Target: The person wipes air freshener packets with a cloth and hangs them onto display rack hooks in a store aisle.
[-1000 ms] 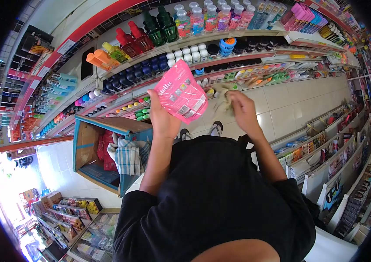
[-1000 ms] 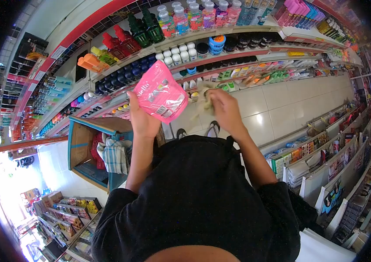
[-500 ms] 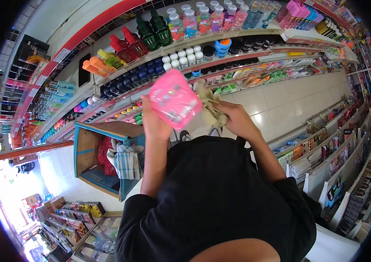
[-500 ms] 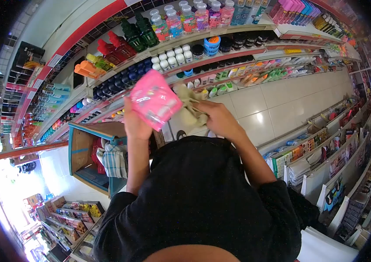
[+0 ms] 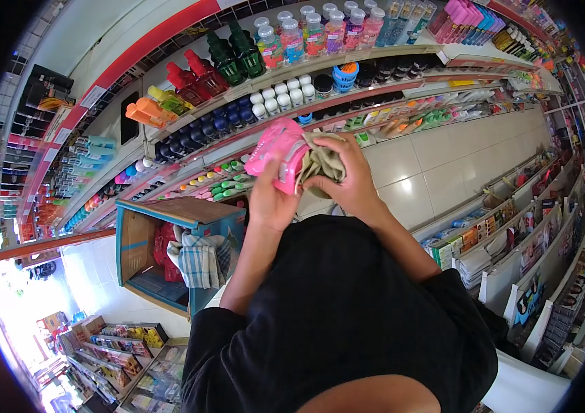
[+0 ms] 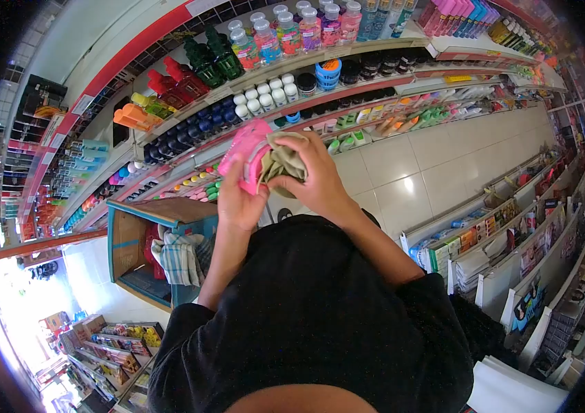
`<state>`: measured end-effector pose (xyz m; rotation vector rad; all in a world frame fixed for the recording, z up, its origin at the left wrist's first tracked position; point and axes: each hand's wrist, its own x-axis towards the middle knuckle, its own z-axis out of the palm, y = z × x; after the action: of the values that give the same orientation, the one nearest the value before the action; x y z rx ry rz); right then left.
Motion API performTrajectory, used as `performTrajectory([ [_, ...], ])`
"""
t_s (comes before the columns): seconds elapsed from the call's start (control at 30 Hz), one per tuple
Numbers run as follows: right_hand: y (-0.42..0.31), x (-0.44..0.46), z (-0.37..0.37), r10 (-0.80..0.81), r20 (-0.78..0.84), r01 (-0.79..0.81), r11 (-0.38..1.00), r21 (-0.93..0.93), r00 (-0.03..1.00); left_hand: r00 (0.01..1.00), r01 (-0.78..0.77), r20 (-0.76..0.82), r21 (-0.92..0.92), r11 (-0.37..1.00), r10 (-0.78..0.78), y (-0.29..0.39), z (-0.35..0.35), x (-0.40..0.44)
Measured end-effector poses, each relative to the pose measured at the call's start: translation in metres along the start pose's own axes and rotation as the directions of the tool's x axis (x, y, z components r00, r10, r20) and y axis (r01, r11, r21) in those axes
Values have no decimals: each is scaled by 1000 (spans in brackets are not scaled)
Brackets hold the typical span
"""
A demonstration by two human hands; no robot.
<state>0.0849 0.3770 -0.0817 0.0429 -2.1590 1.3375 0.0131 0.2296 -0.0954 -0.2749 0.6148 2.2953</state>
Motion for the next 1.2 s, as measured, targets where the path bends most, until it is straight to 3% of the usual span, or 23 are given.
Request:
performTrajectory([
  [0.13,8,2,-2,55,-66,-60,995,-76,996,998,-19,-61,100,995,25,-18,0,-2],
  [0.2,10,3,-4,43,-85,-54,990,-132,995,998,-65,-10,155,986,67,-17,6,-3],
  [0.33,16,3,-8,36,-96,-51,985,-162,995,996,-87,27,115,989,85,-14,12,-2],
  [0.4,18,2,-8,221,-181,-227,974,-13,958,997,-71,47,123,990,66,-14,11,-2],
  [0.43,17,1,-8,223,-180,-228,973,-12,958,997,-70,44,123,990,65,-15,11,-3],
  [0.53,10,4,-7,114,-189,-126,991,-50,975,997,-61,43,99,993,57,-20,16,-4],
  [0.6,2,7,-2,26,-275,-74,984,-164,961,991,-127,73,175,976,116,-26,18,-7],
  [0.73,9,5,0,-7,-287,-59,974,-221,958,993,-118,43,195,974,112,-29,16,-5],
  [0.83,24,3,-12,114,-196,-147,975,-167,974,993,-89,100,220,971,68,-28,18,-8],
  [1.03,23,4,-26,-3,-228,-48,975,-215,974,997,-60,60,123,991,53,-20,16,-4],
  [1.1,37,3,-43,59,-412,-166,959,-228,909,975,-216,74,62,975,211,-9,16,-5],
  [1.13,36,2,-50,57,-412,-163,960,-227,909,967,-254,52,56,966,251,-5,12,-4],
  [1.17,32,0,-56,247,-401,-245,968,57,882,966,-257,48,58,965,254,-3,10,-4],
  [1.2,24,-1,-59,425,-335,-316,888,334,841,975,-216,62,23,976,215,-1,9,-4],
])
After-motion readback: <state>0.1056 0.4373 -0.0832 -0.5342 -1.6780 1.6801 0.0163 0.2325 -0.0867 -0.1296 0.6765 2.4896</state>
